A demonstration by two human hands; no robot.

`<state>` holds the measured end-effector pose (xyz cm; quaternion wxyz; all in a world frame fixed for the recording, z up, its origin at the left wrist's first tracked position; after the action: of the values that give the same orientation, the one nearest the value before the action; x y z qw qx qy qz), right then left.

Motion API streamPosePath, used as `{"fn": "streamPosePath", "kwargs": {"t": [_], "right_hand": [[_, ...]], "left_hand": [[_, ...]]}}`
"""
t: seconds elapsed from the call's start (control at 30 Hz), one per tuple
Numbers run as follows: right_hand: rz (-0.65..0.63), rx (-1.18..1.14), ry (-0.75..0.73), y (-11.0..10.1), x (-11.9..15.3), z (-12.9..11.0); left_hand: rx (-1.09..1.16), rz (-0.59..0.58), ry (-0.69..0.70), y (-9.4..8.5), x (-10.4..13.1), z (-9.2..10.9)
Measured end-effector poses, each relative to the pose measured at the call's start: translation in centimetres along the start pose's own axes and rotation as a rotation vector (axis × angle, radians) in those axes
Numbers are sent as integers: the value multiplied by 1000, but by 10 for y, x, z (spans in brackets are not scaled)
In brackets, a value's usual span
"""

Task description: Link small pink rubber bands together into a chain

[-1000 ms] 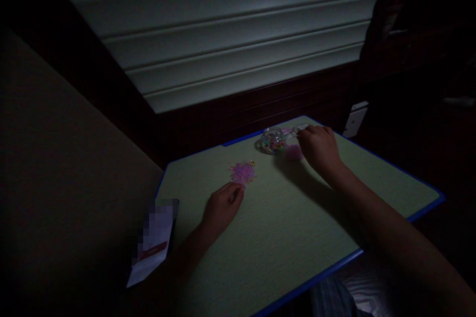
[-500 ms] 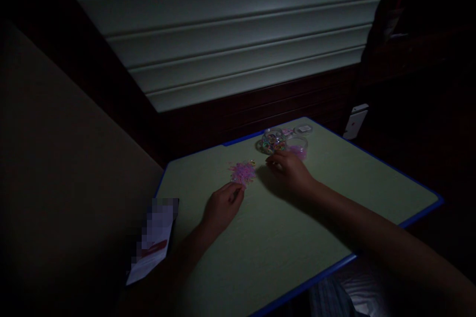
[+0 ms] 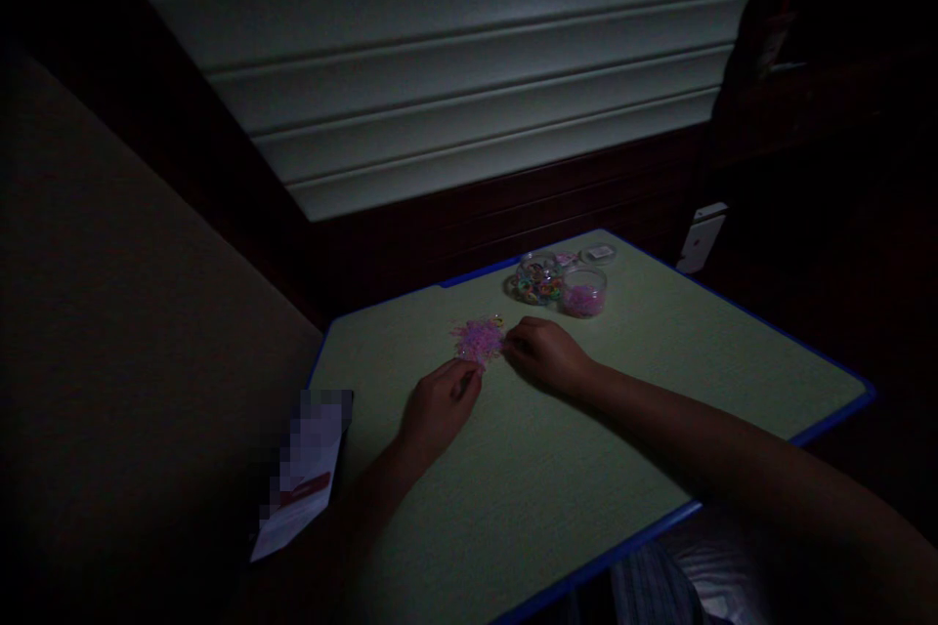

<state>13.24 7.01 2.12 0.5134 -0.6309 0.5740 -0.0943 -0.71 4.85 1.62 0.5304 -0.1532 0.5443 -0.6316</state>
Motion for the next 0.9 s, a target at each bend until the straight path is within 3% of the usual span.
{"fn": "streamPosePath", "kwargs": {"t": [0.43, 0.9], "right_hand": [[6, 46, -20, 8, -3, 4], [35, -44, 50, -1, 1, 11]], "left_hand": [[1, 11, -16, 0, 0, -1], [-13, -5, -7, 1, 0, -3]]}}
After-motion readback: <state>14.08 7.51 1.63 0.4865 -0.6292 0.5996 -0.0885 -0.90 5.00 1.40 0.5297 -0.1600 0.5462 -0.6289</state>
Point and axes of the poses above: each hand's wrist, its own x-axis away from the middle knuckle, its own y-axis out of the palm, z = x × y, the point moved 7 cm from there along -x, towards the middle knuckle, and after that the axes turned 2 degrees about z, right-handed, at the moved point
